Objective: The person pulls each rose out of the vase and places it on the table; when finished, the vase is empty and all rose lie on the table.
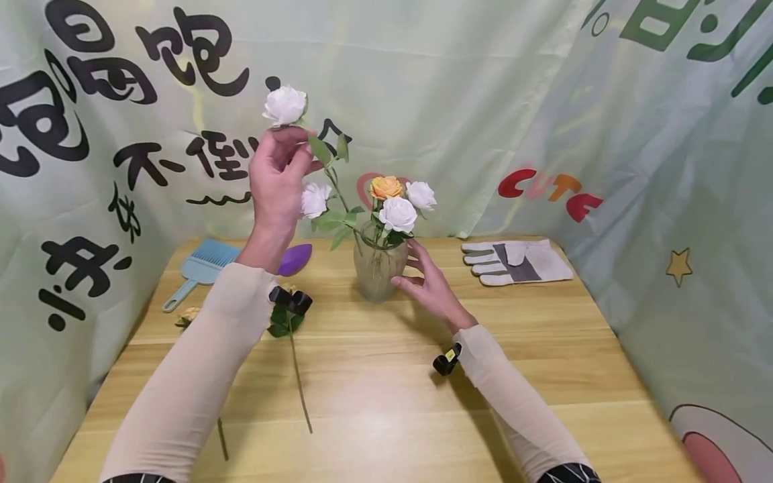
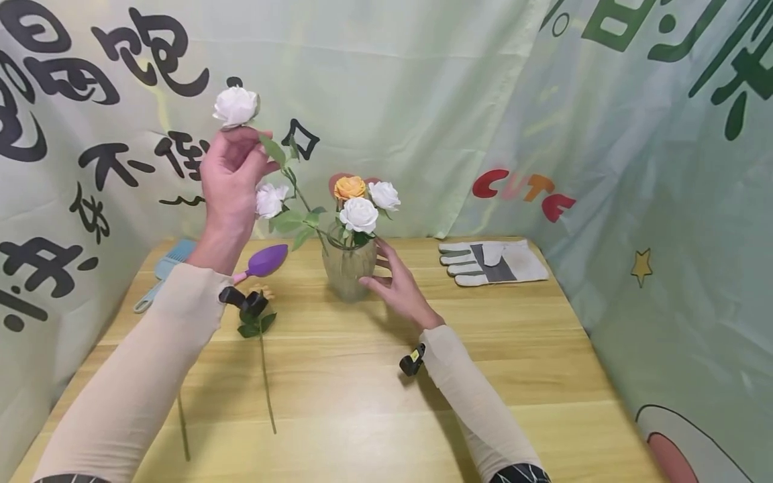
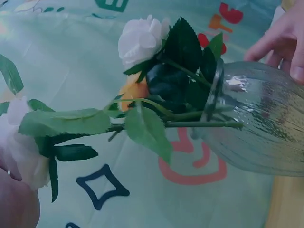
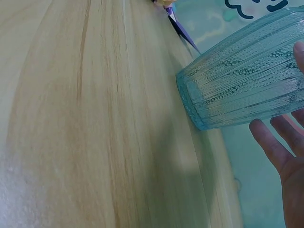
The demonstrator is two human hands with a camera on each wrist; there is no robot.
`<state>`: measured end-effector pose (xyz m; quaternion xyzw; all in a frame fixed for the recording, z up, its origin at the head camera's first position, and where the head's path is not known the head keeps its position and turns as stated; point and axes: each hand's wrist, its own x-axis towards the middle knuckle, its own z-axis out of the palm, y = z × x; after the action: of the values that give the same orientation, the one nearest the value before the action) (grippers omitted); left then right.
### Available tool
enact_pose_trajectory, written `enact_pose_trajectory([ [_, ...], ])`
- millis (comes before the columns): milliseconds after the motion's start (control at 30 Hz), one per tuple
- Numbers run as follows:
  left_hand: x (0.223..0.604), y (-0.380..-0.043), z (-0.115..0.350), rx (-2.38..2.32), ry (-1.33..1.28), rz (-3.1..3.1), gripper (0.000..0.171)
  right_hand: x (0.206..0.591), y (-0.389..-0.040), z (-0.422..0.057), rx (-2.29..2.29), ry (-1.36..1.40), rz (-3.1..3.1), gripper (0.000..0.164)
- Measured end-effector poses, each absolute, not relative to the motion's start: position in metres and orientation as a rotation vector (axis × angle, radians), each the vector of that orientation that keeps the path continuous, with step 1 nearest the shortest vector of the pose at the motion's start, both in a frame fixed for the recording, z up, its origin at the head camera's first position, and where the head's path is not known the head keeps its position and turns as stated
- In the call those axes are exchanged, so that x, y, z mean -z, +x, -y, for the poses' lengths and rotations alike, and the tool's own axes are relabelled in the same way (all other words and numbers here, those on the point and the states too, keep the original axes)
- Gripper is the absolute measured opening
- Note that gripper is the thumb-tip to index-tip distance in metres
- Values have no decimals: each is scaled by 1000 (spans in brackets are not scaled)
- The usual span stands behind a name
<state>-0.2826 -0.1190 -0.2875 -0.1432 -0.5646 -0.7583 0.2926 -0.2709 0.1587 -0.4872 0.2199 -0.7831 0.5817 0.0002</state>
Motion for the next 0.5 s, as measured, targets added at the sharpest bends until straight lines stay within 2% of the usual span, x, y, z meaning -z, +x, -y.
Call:
enact_pose_trajectory([
  [233,287,-289,102,2006,-342,1640,19,487,-271,-159,-1830,687,2453,94],
  [500,300,-293,93,1999,-306,1735,17,486,-270,-159,-1847,677,2464,95],
])
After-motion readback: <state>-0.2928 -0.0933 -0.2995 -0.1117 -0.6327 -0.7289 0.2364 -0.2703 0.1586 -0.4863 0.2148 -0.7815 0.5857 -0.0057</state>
